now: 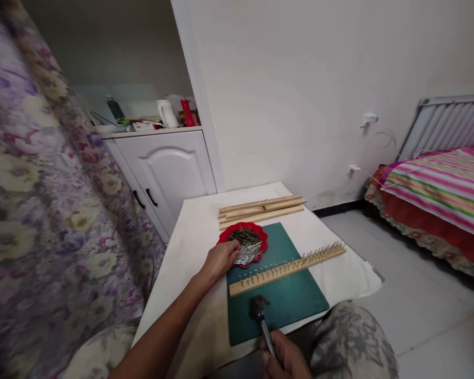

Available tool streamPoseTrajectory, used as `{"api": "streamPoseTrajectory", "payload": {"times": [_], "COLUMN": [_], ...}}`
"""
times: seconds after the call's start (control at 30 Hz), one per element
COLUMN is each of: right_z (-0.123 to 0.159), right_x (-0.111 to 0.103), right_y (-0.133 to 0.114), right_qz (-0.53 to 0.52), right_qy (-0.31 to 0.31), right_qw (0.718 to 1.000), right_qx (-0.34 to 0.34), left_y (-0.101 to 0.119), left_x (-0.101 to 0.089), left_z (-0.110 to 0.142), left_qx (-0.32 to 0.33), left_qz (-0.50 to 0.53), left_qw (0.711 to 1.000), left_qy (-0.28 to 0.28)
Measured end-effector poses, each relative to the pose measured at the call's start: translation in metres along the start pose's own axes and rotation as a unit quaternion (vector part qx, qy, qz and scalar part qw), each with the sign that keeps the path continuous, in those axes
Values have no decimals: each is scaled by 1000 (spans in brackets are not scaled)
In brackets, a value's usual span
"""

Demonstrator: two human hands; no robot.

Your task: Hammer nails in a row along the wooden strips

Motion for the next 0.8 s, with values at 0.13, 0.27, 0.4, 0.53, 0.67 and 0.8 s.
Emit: {"api": "streamPoseTrajectory", "payload": {"times": [0.13, 0.27, 0.4, 0.53, 0.67, 0.8], "right_z": [3, 6, 9, 12, 15, 16], "right_x": [-2, -9, -11, -8, -5, -4], "right_y": [-5, -12, -17, -13, -14, -24], "right_qz": [-3, -19, -21, -46, -100, -108], "right_qy": [56, 144, 162, 157, 157, 183], "right_qw": [998, 989, 985, 985, 981, 975], "right_qx": [-30, -41, -48, -55, -54, -69], "left_y": [5, 23, 37, 39, 35, 39], "left_x": [-7, 22, 52, 60, 70, 94], "left_z": [41, 104, 150, 159, 155, 164], "left_qx": [48, 133, 121, 93, -24, -158], "left_qz": [105, 204, 248, 315, 485, 672], "left_qw": [990, 970, 956, 938, 866, 703], "left_qy": [82, -18, -95, -107, -118, -173]}}
Point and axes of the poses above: each hand's wrist, its own z-axis away from the middle knuckle, its own x-axis out of the palm, y = z × x, the point moved 3 cm from there along -z, towards the middle knuckle, and after that the axes turned 9 degrees about -x, right-handed, at the moved point
